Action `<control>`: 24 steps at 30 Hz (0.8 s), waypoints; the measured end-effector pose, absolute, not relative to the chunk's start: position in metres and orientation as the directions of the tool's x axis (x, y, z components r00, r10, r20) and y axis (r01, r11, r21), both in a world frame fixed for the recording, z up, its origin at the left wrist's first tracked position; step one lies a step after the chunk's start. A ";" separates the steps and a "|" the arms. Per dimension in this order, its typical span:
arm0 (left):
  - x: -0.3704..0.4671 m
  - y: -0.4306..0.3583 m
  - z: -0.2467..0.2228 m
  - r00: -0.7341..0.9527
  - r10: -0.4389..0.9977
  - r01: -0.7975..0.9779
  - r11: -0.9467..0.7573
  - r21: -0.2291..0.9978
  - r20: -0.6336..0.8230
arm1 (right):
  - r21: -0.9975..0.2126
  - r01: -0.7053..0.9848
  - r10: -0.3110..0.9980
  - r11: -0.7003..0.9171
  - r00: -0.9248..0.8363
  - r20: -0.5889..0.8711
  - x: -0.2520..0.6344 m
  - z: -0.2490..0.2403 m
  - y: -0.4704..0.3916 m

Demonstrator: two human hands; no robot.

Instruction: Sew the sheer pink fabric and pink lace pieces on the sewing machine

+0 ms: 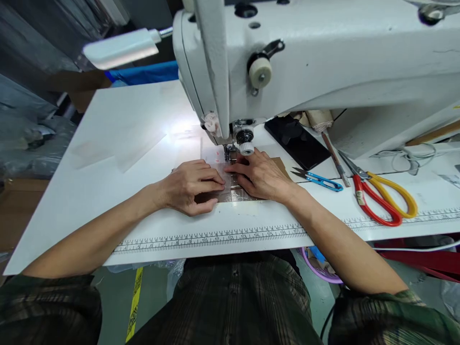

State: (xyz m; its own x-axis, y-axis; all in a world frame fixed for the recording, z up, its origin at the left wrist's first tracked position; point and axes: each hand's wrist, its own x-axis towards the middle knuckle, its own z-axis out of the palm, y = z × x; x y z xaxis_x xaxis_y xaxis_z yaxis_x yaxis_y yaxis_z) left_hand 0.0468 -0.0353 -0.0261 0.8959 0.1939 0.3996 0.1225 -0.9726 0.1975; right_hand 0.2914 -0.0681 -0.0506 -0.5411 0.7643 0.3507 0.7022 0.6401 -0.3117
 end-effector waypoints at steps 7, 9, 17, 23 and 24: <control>0.045 -0.036 -0.024 0.931 0.211 0.199 -0.977 0.072 0.299 | -0.258 0.741 0.777 0.620 -0.533 0.335 0.290 -0.051 -0.068; 0.044 -0.036 -0.024 0.938 0.216 0.208 -0.976 0.057 0.273 | -0.259 0.731 0.768 0.631 -0.543 0.339 0.291 -0.050 -0.068; 0.042 -0.034 -0.027 0.935 0.212 0.219 -0.976 0.007 0.284 | -0.251 0.713 0.748 0.655 -0.563 0.351 0.292 -0.048 -0.070; 0.041 -0.031 -0.028 0.932 0.254 0.261 -0.965 0.007 0.258 | -0.279 0.704 0.752 0.653 -0.558 0.351 0.292 -0.049 -0.071; 0.040 -0.030 -0.028 0.931 0.254 0.261 -0.965 0.011 0.263 | -0.276 0.707 0.752 0.651 -0.555 0.354 0.292 -0.049 -0.071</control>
State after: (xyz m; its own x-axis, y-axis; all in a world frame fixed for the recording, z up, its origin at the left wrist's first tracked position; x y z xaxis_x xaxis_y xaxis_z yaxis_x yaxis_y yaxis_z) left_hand 0.0404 -0.0303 -0.0282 0.9305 0.2545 0.2634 0.2610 -0.9653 0.0107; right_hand 0.2915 -0.0710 -0.0488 -0.5553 0.7525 0.3541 0.7068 0.6514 -0.2759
